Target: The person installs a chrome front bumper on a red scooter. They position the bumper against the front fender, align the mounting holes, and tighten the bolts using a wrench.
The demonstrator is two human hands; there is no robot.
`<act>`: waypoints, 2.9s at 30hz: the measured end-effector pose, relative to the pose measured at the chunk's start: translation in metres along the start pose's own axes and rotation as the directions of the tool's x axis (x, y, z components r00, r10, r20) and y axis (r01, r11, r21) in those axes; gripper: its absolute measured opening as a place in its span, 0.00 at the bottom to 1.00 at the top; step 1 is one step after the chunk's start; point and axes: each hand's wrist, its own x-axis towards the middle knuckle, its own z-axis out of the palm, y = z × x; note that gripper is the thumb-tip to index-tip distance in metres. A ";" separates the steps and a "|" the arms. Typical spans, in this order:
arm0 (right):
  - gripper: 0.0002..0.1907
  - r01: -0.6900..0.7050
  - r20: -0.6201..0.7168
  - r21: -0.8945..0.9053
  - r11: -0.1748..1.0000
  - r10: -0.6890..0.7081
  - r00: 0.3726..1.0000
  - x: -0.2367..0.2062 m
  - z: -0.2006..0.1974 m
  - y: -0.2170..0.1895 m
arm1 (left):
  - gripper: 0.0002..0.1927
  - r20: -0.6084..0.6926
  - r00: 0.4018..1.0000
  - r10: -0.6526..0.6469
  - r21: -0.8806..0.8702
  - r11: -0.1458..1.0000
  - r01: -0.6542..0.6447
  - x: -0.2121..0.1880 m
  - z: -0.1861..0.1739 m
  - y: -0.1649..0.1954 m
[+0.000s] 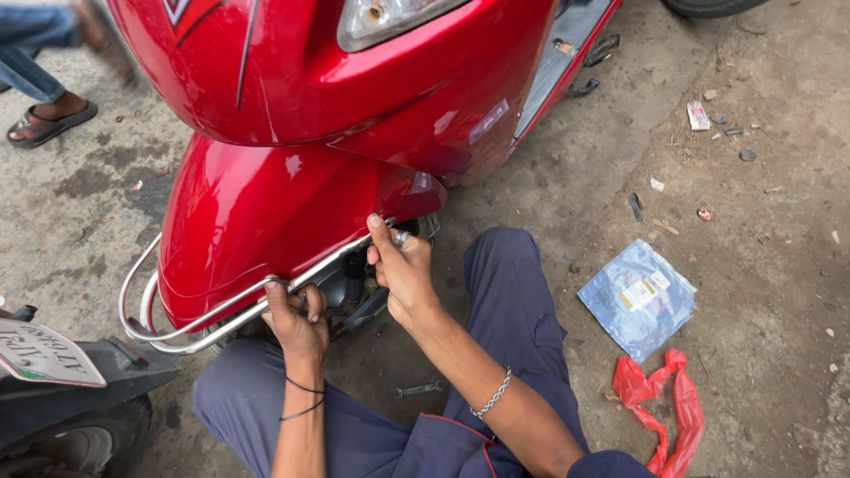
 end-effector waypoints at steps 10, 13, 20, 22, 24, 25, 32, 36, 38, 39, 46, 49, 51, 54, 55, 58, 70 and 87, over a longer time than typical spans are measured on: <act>0.23 0.054 0.006 -0.031 0.998 -0.054 0.999 0.005 -0.002 0.011 | 0.23 -0.001 1.000 -0.003 -0.094 0.996 0.002 -0.001 -0.001 -0.009; 0.21 0.060 -0.003 -0.047 0.997 -0.060 0.998 0.011 -0.006 0.013 | 0.22 -0.078 0.997 -0.031 0.039 0.999 0.034 0.000 -0.002 -0.016; 0.19 0.067 0.019 -0.025 0.997 -0.067 0.998 0.019 -0.024 0.024 | 0.25 -0.081 0.995 -0.062 0.010 0.998 0.063 -0.004 0.000 -0.027; 0.20 0.123 0.140 -0.089 0.988 -0.110 0.984 0.017 -0.034 0.025 | 0.28 -0.043 0.998 -0.044 0.026 0.999 0.045 -0.004 0.001 -0.030; 0.19 0.162 0.227 -0.136 0.977 -0.129 0.965 0.019 -0.040 0.023 | 0.29 -0.057 0.996 -0.070 0.052 0.996 0.072 0.000 0.005 -0.033; 0.18 0.163 0.250 -0.152 0.975 -0.122 0.960 0.019 -0.042 0.021 | 0.29 -0.064 0.994 -0.085 0.065 0.994 0.089 0.002 0.007 -0.034; 0.16 0.063 0.267 -0.143 0.988 -0.022 0.963 0.040 -0.052 0.010 | 0.32 -0.075 0.997 -0.030 0.062 0.997 0.035 0.016 0.023 -0.043; 0.20 0.121 0.406 -0.153 0.981 -0.049 0.913 0.066 -0.076 0.004 | 0.28 -0.047 0.997 -0.068 -0.045 0.997 0.066 0.022 0.022 -0.047; 0.20 0.239 0.428 -0.209 0.948 -0.131 0.894 0.079 -0.087 0.005 | 0.28 -0.051 0.994 -0.095 -0.069 0.993 0.091 0.019 0.020 -0.049; 0.19 0.281 0.425 -0.235 0.930 -0.162 0.891 0.082 -0.094 0.004 | 0.27 -0.058 0.994 -0.097 -0.067 0.993 0.093 0.018 0.019 -0.050; 0.13 0.319 0.383 -0.233 0.918 -0.215 0.898 0.060 -0.095 0.005 | 0.27 -0.029 0.995 -0.095 0.018 0.995 0.096 0.012 0.019 -0.050; 0.14 0.225 0.379 -0.223 0.949 -0.128 0.917 0.047 -0.086 0.017 | 0.26 -0.011 0.999 -0.033 0.026 0.999 0.034 0.012 0.023 -0.048; 0.14 0.165 0.356 -0.254 0.953 -0.067 0.932 0.047 -0.090 0.029 | 0.24 -0.038 0.999 -0.026 0.005 1.000 0.026 0.012 0.026 -0.048; 0.11 0.240 0.353 -0.416 0.877 -0.088 0.932 0.054 -0.114 0.045 | 0.24 -0.030 1.000 -0.001 0.005 1.000 0.001 0.012 0.026 -0.049; 0.09 0.357 0.402 -0.498 0.790 -0.154 0.903 0.058 -0.122 0.049 | 0.24 -0.015 1.000 0.014 0.010 1.000 -0.013 0.013 0.025 -0.049; 0.14 0.431 0.480 -0.576 0.695 -0.139 0.866 0.060 -0.144 0.052 | 0.25 -0.003 1.000 0.029 0.012 1.000 -0.029 0.015 0.020 -0.050; 0.15 0.326 0.369 -0.568 0.756 -0.120 0.922 0.037 -0.117 -0.017 | 0.21 -0.050 0.999 -0.006 -0.056 0.998 0.003 0.015 0.014 -0.055; 0.06 -0.141 0.398 0.545 0.826 -0.107 0.911 0.112 -0.132 0.053 | 0.20 -0.041 0.999 0.000 0.052 0.999 0.002 0.019 0.017 -0.076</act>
